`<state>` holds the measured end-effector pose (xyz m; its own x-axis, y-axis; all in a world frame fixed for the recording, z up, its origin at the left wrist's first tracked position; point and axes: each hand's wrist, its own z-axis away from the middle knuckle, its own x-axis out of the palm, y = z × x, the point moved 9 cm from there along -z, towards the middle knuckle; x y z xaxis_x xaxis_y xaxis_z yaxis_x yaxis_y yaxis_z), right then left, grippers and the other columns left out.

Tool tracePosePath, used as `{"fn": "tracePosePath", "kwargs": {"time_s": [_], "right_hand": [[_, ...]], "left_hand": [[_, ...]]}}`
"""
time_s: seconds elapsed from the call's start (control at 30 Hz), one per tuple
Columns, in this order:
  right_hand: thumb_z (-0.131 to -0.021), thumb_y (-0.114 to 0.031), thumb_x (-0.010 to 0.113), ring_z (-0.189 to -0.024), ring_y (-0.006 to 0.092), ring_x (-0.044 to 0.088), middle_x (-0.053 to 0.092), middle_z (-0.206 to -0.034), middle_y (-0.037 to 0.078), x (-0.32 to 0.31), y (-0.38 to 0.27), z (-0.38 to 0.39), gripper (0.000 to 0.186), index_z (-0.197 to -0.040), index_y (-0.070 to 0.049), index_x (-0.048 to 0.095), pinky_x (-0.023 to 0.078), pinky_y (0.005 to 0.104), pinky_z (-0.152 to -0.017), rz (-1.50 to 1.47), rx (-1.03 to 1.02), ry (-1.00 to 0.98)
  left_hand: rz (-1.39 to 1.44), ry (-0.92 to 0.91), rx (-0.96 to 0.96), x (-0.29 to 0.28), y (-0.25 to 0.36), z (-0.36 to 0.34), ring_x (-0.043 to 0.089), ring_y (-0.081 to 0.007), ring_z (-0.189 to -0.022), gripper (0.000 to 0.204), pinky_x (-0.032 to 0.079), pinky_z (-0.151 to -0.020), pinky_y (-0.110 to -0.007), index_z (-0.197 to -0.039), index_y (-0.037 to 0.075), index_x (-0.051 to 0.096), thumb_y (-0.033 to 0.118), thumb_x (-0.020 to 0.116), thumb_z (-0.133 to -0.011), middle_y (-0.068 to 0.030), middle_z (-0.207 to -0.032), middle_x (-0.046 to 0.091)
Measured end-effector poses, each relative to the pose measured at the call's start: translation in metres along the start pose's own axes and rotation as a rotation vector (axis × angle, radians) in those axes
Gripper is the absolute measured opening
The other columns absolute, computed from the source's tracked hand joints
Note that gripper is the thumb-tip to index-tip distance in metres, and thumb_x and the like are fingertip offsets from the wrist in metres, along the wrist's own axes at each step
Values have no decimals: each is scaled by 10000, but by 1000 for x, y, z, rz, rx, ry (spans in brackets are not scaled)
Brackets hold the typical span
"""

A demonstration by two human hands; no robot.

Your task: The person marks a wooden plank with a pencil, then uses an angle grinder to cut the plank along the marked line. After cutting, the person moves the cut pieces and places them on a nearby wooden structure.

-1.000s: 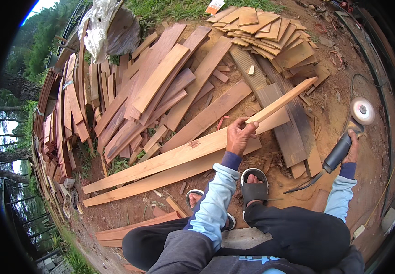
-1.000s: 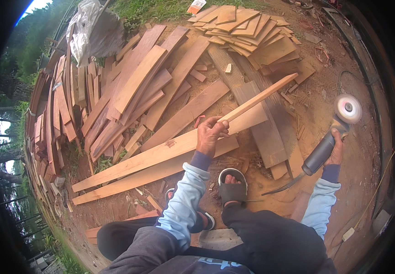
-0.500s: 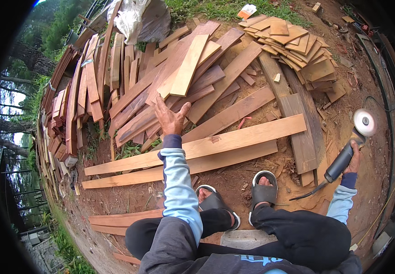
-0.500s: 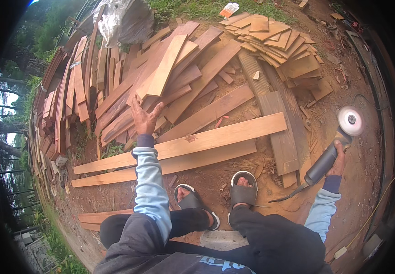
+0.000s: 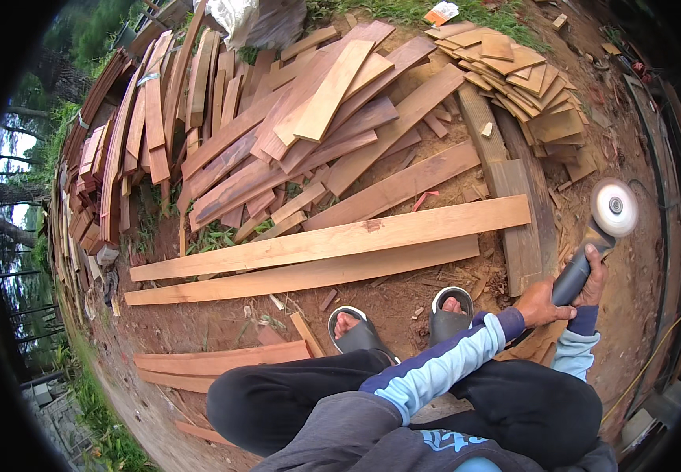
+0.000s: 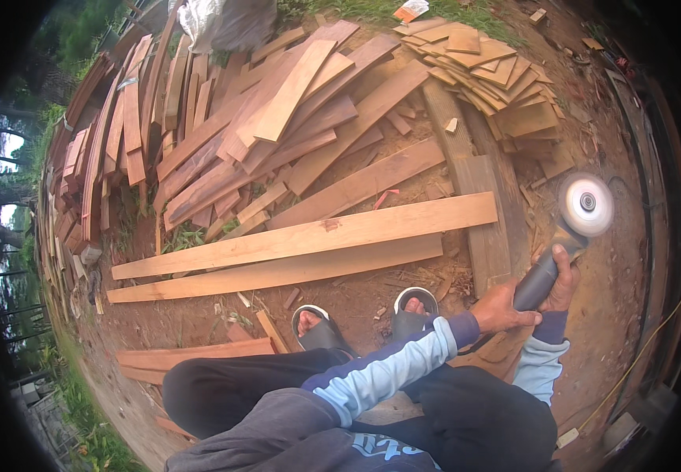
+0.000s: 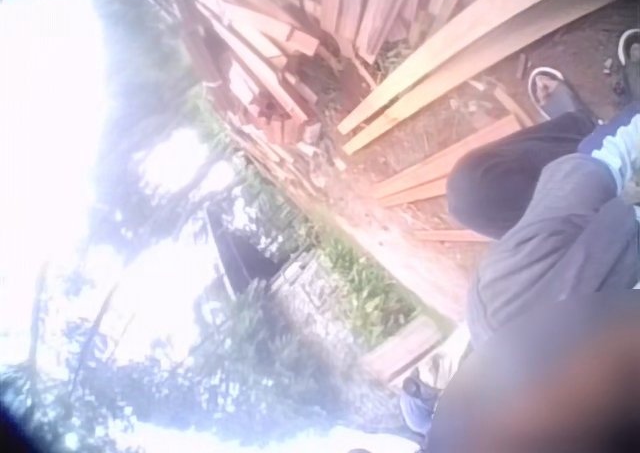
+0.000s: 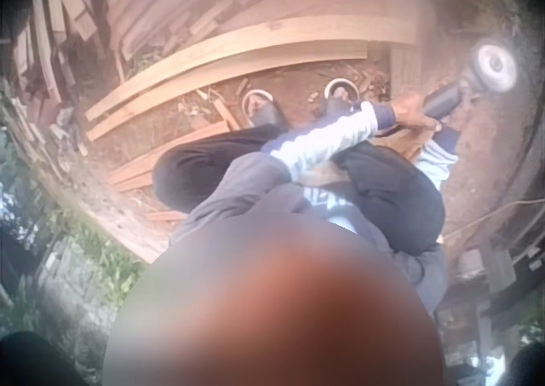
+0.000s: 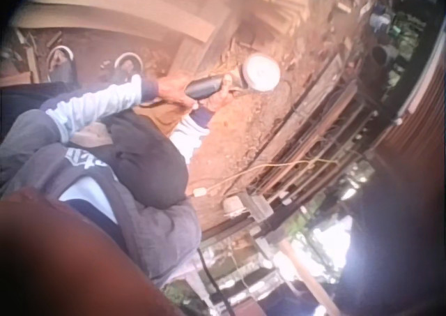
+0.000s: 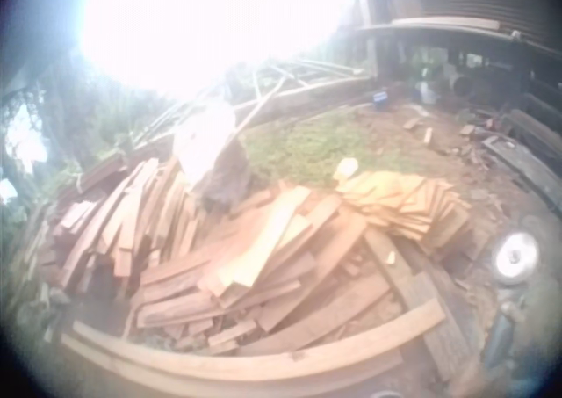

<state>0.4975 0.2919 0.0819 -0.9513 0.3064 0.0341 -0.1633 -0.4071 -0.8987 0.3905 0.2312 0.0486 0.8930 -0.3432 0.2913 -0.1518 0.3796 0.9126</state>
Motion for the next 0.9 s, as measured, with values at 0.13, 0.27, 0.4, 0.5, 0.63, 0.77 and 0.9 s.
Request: {"fn": "tracePosePath", "kwargs": {"time_s": [0.13,0.27,0.4,0.5,0.63,0.77,0.9], "right_hand": [[-856,-386,694,-527,183,615,623,-699,103,-4,15,-6,398,-955,-19,578,530,280,-470,-64,0,0],[-932,-485,581,-693,238,646,636,-861,151,-6,26,-13,503,-1089,-7,573,566,335,-578,-377,32,-163],[-963,-579,470,-886,271,609,564,-1080,185,7,20,-5,657,-1238,16,509,562,371,-747,-583,16,-378],[-971,-604,416,-962,286,597,551,-1123,198,5,28,-7,698,-1255,27,504,560,382,-798,-656,37,-450],[-972,-619,393,-977,300,599,565,-1096,197,0,43,-8,718,-1244,34,514,561,377,-795,-673,71,-398],[-980,-543,469,-955,265,613,583,-1068,184,4,34,6,623,-1223,28,524,556,357,-776,-597,19,-323],[-926,-526,594,-859,242,648,623,-961,130,-6,44,11,565,-1132,-1,571,549,332,-772,-401,47,-219]], "left_hand": [[139,-55,-58,-3,-1,-12,637,-286,-989,768,497,-863,-354,-1238,-82,505,215,826,-607,-194,-1051,637],[39,51,-55,-6,1,-12,631,-262,-970,743,496,-855,-339,-1221,-76,509,147,793,-572,-160,-1024,632],[129,-13,-38,6,2,-8,629,-231,-913,688,503,-813,-327,-1185,-71,521,121,785,-579,-129,-978,626],[179,-46,-47,5,2,-10,632,-216,-869,655,509,-780,-321,-1155,-68,532,107,786,-576,-113,-946,629],[201,-52,-72,9,-5,-11,636,-212,-836,640,513,-757,-319,-1132,-67,540,106,790,-569,-105,-914,632],[107,-9,-108,9,-7,-13,655,-296,-844,668,523,-772,-358,-1095,-82,544,147,808,-526,-184,-924,638],[-93,13,-122,6,-1,-10,653,-300,-980,753,521,-850,-353,-1215,-102,487,144,792,-572,-203,-1078,627]]}}
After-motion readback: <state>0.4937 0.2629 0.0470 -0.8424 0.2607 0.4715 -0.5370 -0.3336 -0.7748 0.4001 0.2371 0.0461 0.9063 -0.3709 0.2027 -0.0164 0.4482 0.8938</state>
